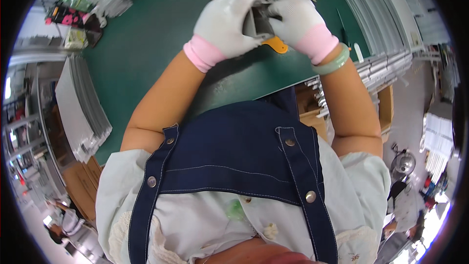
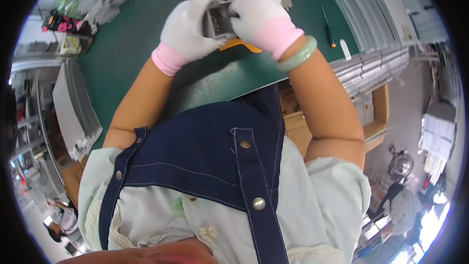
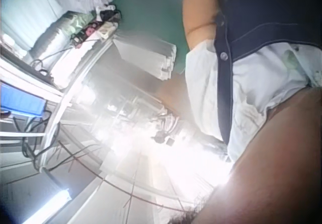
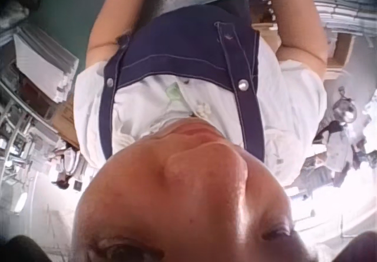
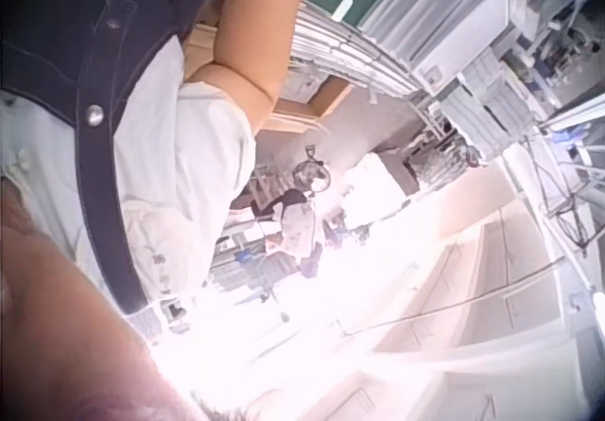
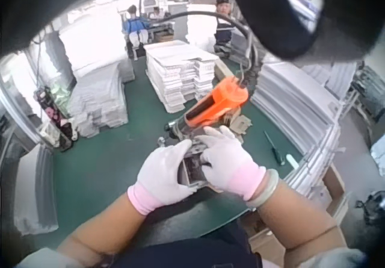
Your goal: The person uses a power drill to fasten screws into a small metal electrical box. They repeatedly position the box, align the drill, and drive screws into the interior while wearing white gloves. The task involves precise manipulation of the tool and the component on a green workbench.
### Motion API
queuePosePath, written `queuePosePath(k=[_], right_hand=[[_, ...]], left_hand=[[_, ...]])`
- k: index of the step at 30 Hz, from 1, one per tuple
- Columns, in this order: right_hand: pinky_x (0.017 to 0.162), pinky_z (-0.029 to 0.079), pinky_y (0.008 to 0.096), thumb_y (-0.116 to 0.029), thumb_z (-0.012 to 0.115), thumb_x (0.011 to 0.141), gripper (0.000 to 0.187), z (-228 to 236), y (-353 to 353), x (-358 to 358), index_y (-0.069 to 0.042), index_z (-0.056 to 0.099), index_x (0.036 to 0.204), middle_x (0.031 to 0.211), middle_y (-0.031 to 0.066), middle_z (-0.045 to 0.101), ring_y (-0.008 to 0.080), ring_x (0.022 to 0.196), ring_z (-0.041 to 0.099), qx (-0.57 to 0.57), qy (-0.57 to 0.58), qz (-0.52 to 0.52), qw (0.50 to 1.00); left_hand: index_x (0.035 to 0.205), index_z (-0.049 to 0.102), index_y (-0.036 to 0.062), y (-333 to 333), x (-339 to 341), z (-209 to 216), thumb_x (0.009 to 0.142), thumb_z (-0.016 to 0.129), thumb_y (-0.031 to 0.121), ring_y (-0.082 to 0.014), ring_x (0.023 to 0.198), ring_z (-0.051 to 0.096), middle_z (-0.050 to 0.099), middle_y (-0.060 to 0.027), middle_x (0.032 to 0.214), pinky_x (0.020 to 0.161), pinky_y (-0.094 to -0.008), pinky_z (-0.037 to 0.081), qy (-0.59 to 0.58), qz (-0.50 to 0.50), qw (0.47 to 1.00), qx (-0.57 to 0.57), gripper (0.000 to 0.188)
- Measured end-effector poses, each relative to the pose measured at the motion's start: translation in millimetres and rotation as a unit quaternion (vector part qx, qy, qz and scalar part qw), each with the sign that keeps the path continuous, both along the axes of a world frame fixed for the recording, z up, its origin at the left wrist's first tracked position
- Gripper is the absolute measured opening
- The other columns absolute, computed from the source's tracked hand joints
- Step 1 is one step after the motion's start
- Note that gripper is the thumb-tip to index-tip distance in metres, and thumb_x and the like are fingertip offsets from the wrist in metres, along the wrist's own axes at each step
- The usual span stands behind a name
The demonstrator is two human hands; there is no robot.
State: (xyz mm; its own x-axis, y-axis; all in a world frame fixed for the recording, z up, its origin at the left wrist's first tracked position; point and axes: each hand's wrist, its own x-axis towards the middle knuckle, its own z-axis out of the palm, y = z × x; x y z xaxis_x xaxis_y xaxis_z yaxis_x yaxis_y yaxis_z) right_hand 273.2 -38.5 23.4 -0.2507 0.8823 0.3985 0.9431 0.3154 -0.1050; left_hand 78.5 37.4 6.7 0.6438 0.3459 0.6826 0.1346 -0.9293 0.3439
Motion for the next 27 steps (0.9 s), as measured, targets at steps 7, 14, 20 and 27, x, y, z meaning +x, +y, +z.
queuePosePath(k=[7, 14, 20, 27], right_hand=[[0.115, 0.036, 0.0573, -0.017, 0.068, 0.082, 0.016, 22, -6, -9, -0.005, 0.076, 0.089, 0.129, 0.0189, 0.065, 0.0419, 0.131, 0.054, 0.094, 0.067, -0.016, 0.993], [0.111, 0.038, 0.0495, -0.020, 0.069, 0.081, 0.016, 21, -19, -10, -0.010, 0.080, 0.088, 0.127, 0.0086, 0.068, 0.0307, 0.126, 0.056, 0.127, 0.169, -0.063, 0.975], [0.109, 0.040, 0.0512, -0.018, 0.072, 0.082, 0.019, 15, -30, -27, -0.011, 0.080, 0.097, 0.125, 0.0093, 0.068, 0.0328, 0.124, 0.057, 0.135, 0.110, -0.081, 0.981], [0.099, 0.051, 0.0452, -0.016, 0.073, 0.080, 0.017, 12, -28, -31, -0.010, 0.081, 0.093, 0.123, 0.0160, 0.071, 0.0374, 0.117, 0.063, 0.124, 0.236, -0.088, 0.960]], left_hand=[[0.134, 0.052, 0.0019, 5, 5, 3, 0.068, 0.091, 0.033, -0.0354, 0.100, 0.069, 0.071, -0.0149, 0.115, 0.088, -0.0438, 0.055, 0.017, 0.048, 0.999, -0.003, 0.083], [0.140, 0.047, 0.0010, 2, 7, 6, 0.070, 0.091, 0.026, -0.0345, 0.106, 0.071, 0.071, -0.0168, 0.120, 0.089, -0.0416, 0.057, 0.033, 0.041, 0.998, -0.034, 0.086], [0.129, 0.057, 0.0029, 3, 6, 2, 0.067, 0.091, 0.033, -0.0361, 0.092, 0.069, 0.071, -0.0153, 0.105, 0.082, -0.0436, 0.055, -0.032, 0.035, 0.999, -0.023, 0.078], [0.131, 0.053, 0.0017, 5, 4, 4, 0.067, 0.090, 0.031, -0.0372, 0.089, 0.069, 0.071, -0.0171, 0.099, 0.078, -0.0445, 0.056, -0.024, 0.023, 0.998, -0.045, 0.080]])
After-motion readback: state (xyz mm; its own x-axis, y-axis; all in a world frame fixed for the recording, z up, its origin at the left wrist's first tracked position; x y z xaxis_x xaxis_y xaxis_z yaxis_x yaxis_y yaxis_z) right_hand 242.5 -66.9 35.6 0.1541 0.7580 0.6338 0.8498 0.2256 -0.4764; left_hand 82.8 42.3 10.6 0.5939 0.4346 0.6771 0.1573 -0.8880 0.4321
